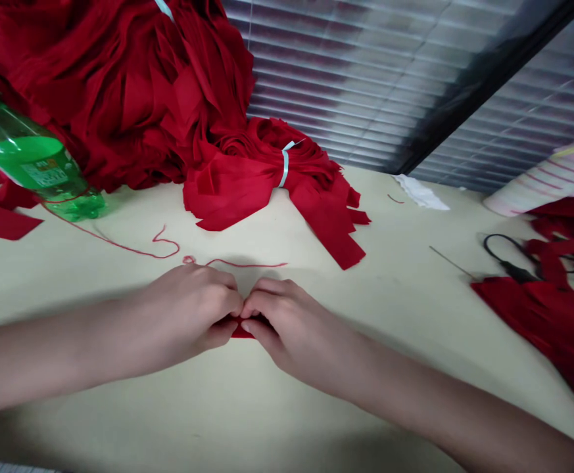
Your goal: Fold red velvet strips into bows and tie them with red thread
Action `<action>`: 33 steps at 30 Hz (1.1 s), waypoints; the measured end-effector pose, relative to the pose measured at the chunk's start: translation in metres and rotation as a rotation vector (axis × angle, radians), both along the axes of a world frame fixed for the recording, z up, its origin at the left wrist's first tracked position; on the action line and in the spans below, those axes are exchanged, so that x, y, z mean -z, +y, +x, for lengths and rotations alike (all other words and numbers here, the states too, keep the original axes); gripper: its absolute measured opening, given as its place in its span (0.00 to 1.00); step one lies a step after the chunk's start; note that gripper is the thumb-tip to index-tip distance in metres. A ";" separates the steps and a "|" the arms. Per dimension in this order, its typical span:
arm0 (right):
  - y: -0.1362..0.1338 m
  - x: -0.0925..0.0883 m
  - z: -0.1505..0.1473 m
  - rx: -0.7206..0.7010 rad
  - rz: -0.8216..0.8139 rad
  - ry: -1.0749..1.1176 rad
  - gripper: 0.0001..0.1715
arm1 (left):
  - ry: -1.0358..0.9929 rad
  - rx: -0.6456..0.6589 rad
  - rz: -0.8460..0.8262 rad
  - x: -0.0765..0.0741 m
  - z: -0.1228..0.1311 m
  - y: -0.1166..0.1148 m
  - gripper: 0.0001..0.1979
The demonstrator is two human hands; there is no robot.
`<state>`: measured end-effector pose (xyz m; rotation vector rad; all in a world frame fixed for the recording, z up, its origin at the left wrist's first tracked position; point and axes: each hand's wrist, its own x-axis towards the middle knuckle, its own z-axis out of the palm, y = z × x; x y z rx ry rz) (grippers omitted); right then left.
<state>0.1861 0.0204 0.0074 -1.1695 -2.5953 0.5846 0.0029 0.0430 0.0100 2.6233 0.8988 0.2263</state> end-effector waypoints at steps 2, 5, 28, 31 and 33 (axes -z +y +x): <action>0.000 0.002 0.001 0.001 0.003 0.010 0.08 | 0.015 -0.009 -0.016 0.000 0.000 0.000 0.05; 0.001 0.004 0.001 -0.002 -0.013 0.037 0.08 | 0.023 -0.015 -0.021 0.001 -0.001 0.001 0.06; -0.014 0.018 0.004 -0.136 0.605 0.030 0.13 | 0.152 0.084 0.083 0.001 -0.001 0.001 0.09; -0.015 0.021 0.003 -0.133 0.667 0.038 0.13 | 0.184 0.119 0.146 0.007 -0.003 -0.001 0.09; -0.015 0.023 0.002 -0.132 0.681 0.024 0.13 | 0.186 0.127 0.174 0.010 -0.004 -0.001 0.09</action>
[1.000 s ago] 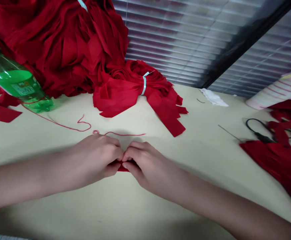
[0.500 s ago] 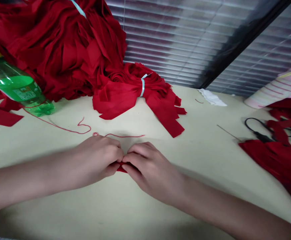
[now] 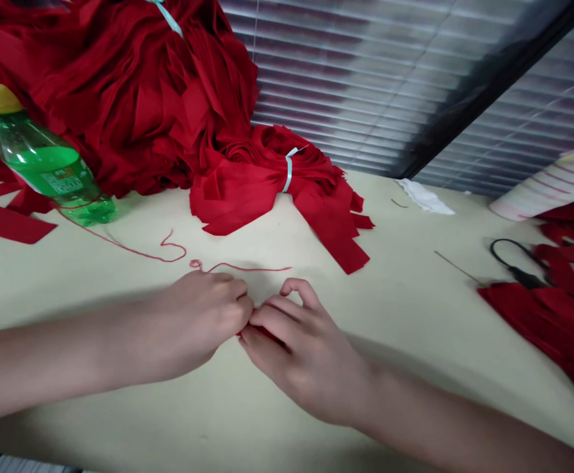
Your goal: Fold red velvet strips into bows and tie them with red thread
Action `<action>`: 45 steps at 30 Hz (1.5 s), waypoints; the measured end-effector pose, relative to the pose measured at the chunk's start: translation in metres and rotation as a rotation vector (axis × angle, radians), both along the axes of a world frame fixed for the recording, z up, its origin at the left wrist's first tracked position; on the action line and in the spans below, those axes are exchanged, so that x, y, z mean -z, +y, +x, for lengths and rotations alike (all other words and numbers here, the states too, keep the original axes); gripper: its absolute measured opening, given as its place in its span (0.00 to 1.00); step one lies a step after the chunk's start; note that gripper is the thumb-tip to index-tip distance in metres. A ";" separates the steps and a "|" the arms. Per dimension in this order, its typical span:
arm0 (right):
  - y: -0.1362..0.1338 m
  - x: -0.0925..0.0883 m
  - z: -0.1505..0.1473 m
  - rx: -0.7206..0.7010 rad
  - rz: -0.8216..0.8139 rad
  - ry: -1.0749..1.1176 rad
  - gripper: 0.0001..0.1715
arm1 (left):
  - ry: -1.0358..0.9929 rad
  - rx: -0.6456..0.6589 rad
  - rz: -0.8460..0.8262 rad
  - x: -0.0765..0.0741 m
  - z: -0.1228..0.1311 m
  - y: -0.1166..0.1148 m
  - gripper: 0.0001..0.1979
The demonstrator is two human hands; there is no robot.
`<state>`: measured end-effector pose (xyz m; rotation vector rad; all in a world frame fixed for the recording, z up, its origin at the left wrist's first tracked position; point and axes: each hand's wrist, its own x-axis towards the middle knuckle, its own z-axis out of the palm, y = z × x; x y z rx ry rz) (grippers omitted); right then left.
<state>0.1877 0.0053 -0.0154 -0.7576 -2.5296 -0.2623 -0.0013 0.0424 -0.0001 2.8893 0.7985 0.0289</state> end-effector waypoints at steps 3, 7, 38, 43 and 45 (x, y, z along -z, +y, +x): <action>-0.001 0.001 -0.002 -0.016 0.048 -0.036 0.15 | -0.009 0.014 0.000 0.001 0.000 0.001 0.10; -0.004 0.002 -0.004 -0.009 0.130 -0.066 0.15 | -0.010 0.008 -0.009 -0.002 0.001 0.002 0.10; 0.014 -0.012 0.002 0.102 -0.534 0.055 0.11 | -0.159 -0.137 -0.263 -0.007 0.002 0.005 0.10; 0.033 -0.024 0.007 0.155 -0.672 0.217 0.08 | -0.190 -0.158 -0.153 -0.004 0.002 -0.001 0.09; 0.036 -0.021 0.005 0.154 -0.706 0.193 0.09 | -0.204 -0.160 -0.151 -0.004 0.002 -0.004 0.10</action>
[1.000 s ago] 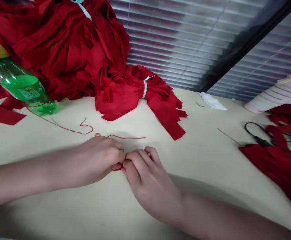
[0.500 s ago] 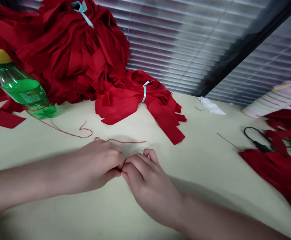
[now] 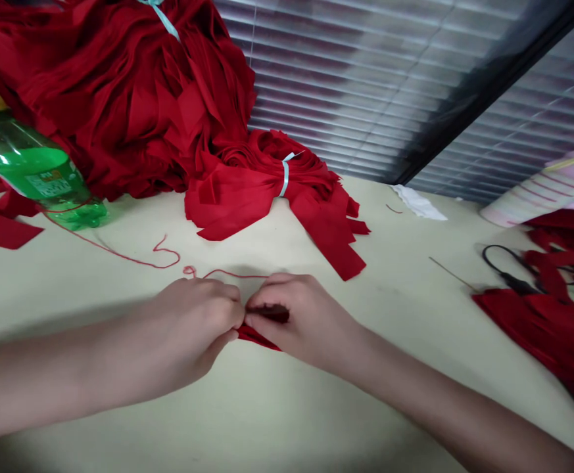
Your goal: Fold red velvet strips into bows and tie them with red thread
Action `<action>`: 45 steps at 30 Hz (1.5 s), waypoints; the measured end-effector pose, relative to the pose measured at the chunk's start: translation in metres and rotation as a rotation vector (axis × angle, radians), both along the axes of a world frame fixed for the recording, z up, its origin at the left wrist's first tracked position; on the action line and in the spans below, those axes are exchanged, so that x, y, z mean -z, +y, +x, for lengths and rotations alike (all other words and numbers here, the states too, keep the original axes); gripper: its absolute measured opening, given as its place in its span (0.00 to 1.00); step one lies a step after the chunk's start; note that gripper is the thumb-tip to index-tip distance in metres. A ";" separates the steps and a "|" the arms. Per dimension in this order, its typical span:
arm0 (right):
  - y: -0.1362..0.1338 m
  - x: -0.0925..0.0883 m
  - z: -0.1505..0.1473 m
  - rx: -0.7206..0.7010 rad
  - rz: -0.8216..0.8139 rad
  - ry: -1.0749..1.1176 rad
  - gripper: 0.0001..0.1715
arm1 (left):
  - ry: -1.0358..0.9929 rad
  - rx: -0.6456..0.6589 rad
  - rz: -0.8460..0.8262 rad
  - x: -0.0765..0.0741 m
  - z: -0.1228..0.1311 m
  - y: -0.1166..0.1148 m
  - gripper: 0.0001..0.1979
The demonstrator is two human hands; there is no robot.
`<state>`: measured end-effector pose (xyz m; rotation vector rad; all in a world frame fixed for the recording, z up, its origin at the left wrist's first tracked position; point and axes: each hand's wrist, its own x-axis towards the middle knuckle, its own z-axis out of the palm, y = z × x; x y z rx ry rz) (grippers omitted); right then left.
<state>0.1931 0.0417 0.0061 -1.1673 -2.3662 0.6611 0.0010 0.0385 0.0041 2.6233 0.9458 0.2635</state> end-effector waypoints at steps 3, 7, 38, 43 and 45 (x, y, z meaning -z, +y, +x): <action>0.001 0.006 -0.004 -0.053 -0.042 0.005 0.11 | -0.007 -0.038 -0.008 0.000 0.000 -0.003 0.11; 0.001 0.007 -0.006 -0.087 -0.074 0.000 0.11 | -0.013 -0.079 -0.044 0.001 0.001 -0.005 0.11; -0.007 0.004 -0.008 -0.094 0.034 -0.103 0.06 | 0.016 -0.096 0.086 0.004 0.000 -0.011 0.10; -0.008 0.009 -0.011 -0.044 0.036 -0.062 0.07 | -0.029 -0.061 0.006 0.004 -0.002 -0.009 0.12; -0.007 0.009 -0.011 -0.062 0.024 -0.049 0.08 | -0.074 -0.056 -0.029 0.002 -0.003 -0.006 0.10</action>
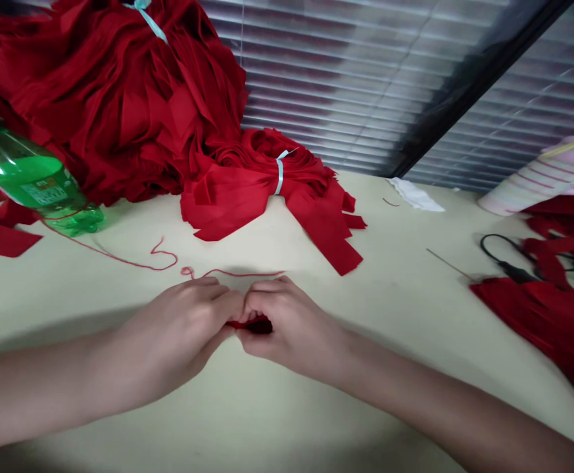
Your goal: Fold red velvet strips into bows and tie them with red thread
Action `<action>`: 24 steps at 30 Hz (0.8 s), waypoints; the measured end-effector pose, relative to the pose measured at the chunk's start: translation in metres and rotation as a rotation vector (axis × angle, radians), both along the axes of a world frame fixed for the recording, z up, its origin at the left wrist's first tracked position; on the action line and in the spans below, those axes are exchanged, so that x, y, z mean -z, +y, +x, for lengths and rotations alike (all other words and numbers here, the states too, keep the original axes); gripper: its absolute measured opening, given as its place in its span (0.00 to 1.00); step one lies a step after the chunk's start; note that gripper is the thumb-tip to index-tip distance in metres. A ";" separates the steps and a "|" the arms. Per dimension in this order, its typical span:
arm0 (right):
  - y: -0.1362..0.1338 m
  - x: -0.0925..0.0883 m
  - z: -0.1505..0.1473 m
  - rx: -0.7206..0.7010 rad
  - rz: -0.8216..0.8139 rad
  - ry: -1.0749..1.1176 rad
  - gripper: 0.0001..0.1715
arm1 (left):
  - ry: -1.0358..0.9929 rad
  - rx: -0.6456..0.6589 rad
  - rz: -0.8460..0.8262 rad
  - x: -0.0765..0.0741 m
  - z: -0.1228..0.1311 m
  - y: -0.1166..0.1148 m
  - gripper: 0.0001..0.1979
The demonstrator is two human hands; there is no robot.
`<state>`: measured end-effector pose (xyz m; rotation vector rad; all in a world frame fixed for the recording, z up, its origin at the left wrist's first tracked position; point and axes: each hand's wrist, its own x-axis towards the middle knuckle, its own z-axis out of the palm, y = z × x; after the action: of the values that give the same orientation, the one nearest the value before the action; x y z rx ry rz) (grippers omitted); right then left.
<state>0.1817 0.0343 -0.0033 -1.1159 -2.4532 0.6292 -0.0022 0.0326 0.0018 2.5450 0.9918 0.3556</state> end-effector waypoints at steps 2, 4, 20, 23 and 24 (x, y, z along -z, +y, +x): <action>0.001 0.000 0.000 -0.009 -0.017 0.037 0.09 | -0.054 0.022 -0.031 -0.003 0.001 0.004 0.08; 0.001 0.001 0.001 -0.013 -0.031 0.080 0.08 | -0.083 0.045 -0.044 -0.007 0.002 0.009 0.08; -0.001 0.007 0.002 0.038 -0.055 0.127 0.08 | 0.063 0.049 -0.019 0.003 0.008 0.008 0.04; -0.003 0.003 0.000 -0.001 -0.075 0.056 0.07 | 0.100 0.022 -0.146 -0.002 0.007 0.009 0.04; -0.005 0.000 0.000 -0.019 -0.087 0.033 0.07 | 0.106 0.022 -0.227 -0.004 0.006 0.010 0.04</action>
<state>0.1817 0.0292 -0.0033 -1.1066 -2.4323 0.7609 0.0039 0.0426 0.0054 2.3869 0.9806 0.0955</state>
